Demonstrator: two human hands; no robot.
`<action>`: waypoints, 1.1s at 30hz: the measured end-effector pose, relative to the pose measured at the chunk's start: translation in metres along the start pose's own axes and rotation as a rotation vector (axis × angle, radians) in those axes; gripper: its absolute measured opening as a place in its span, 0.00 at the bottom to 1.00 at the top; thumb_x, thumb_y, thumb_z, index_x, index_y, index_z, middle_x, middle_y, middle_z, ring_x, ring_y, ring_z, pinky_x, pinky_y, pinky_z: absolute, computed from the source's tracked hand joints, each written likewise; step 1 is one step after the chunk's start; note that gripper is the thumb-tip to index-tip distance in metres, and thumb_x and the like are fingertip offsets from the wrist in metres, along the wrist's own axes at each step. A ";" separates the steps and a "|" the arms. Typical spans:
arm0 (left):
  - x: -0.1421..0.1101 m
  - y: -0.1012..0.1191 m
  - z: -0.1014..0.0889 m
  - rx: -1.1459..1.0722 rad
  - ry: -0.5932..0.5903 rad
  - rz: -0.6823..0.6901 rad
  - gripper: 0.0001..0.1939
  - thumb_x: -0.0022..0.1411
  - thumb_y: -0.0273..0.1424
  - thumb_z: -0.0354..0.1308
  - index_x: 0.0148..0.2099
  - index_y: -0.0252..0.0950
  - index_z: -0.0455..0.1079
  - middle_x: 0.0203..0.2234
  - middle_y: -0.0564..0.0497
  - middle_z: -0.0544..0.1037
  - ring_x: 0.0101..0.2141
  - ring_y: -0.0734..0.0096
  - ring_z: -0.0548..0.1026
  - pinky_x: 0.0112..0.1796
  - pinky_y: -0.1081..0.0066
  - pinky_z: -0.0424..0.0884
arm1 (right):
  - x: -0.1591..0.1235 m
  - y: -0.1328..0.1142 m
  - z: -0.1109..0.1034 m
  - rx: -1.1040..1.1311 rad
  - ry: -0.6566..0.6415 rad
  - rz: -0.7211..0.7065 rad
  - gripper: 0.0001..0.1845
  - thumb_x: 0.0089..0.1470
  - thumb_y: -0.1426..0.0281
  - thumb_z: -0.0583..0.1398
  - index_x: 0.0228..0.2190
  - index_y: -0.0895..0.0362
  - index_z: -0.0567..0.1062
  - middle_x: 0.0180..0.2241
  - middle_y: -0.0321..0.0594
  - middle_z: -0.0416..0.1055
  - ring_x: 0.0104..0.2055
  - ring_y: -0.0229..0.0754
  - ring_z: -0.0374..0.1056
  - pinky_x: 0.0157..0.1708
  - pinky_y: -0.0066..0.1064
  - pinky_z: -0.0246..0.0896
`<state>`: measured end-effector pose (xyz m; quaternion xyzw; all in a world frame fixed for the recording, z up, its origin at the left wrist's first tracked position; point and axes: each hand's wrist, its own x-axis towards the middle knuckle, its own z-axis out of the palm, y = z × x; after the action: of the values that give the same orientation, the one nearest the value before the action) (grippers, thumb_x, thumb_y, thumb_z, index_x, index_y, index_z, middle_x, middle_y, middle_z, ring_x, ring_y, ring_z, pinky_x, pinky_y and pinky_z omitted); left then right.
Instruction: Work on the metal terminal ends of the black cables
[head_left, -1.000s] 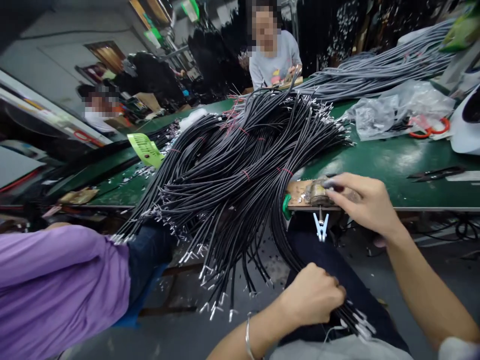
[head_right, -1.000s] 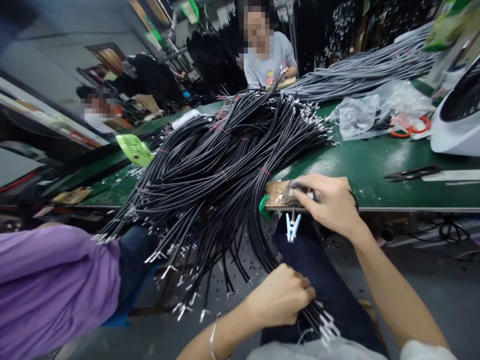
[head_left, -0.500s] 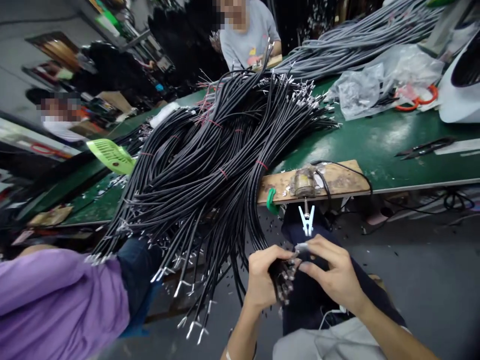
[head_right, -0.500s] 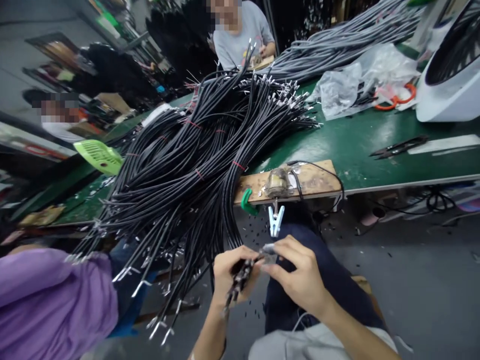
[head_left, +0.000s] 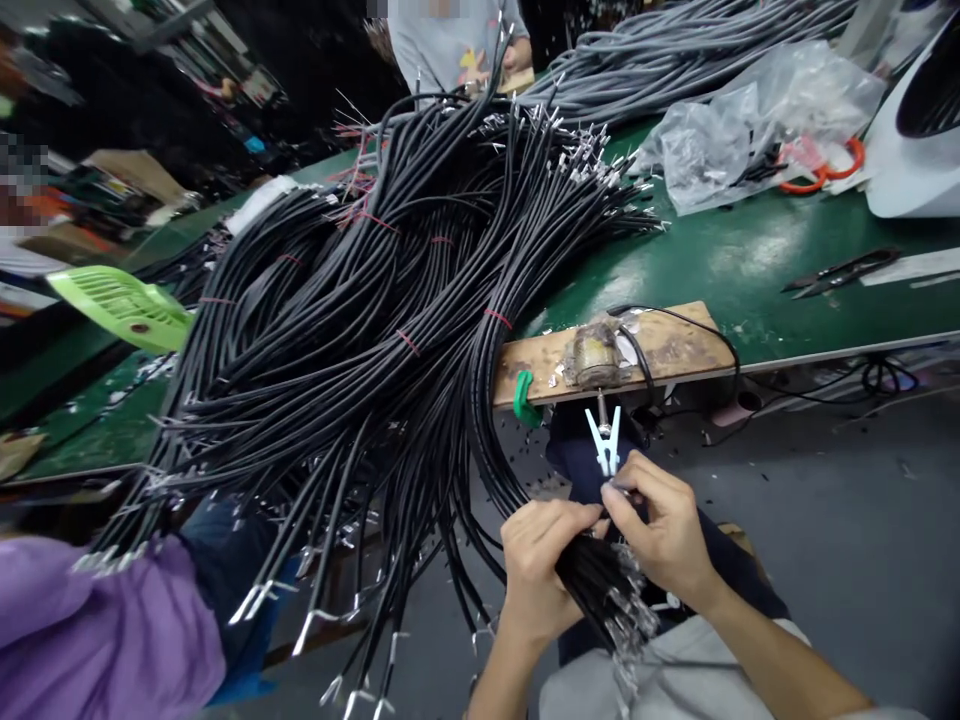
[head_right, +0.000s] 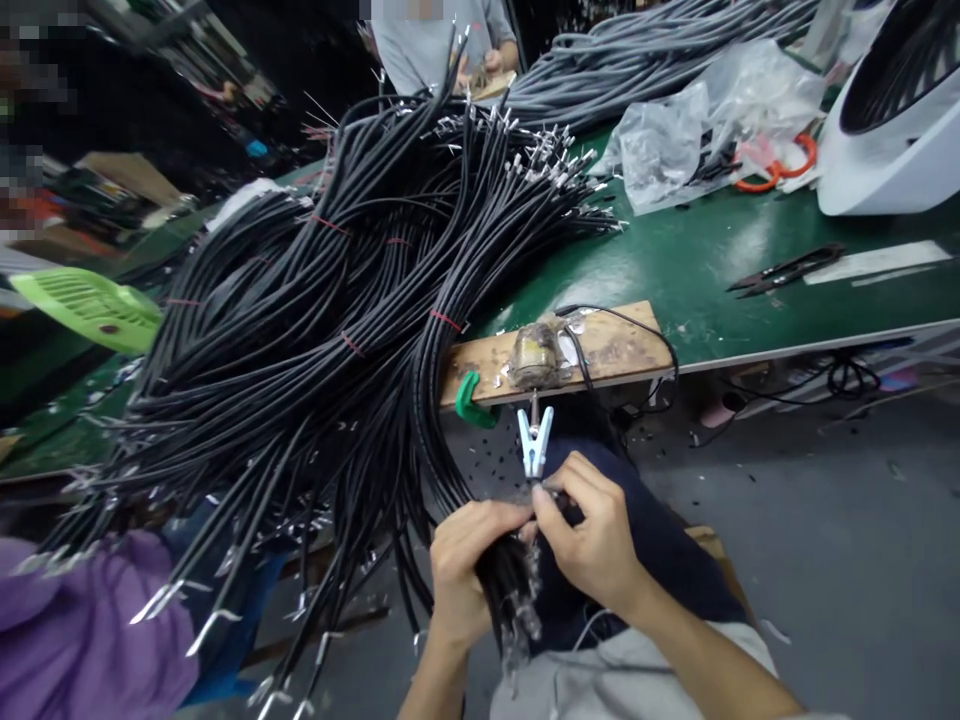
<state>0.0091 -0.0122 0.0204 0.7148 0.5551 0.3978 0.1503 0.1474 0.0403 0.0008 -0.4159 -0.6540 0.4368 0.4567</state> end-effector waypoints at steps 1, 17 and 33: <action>0.000 0.000 0.001 0.009 -0.020 0.000 0.04 0.58 0.23 0.58 0.36 0.35 0.71 0.26 0.51 0.79 0.27 0.71 0.76 0.29 0.71 0.63 | 0.002 0.001 0.001 -0.035 0.004 -0.001 0.15 0.56 0.72 0.57 0.19 0.56 0.63 0.21 0.33 0.57 0.25 0.37 0.57 0.26 0.30 0.52; 0.001 -0.001 0.009 0.040 0.038 -0.053 0.05 0.59 0.22 0.58 0.38 0.35 0.71 0.26 0.51 0.78 0.26 0.71 0.75 0.29 0.71 0.64 | 0.010 0.000 -0.023 0.015 -0.176 0.096 0.12 0.54 0.69 0.62 0.21 0.57 0.70 0.21 0.34 0.63 0.25 0.37 0.58 0.26 0.29 0.53; 0.007 0.008 0.012 -0.054 0.163 -0.072 0.02 0.60 0.25 0.59 0.34 0.36 0.71 0.23 0.54 0.76 0.23 0.74 0.72 0.28 0.72 0.64 | -0.004 0.005 0.011 1.234 -0.129 0.789 0.14 0.41 0.62 0.69 0.23 0.59 0.75 0.22 0.35 0.66 0.23 0.33 0.60 0.24 0.25 0.59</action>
<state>0.0235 -0.0062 0.0206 0.6555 0.5799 0.4637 0.1379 0.1384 0.0359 -0.0065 -0.2611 -0.1161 0.8810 0.3771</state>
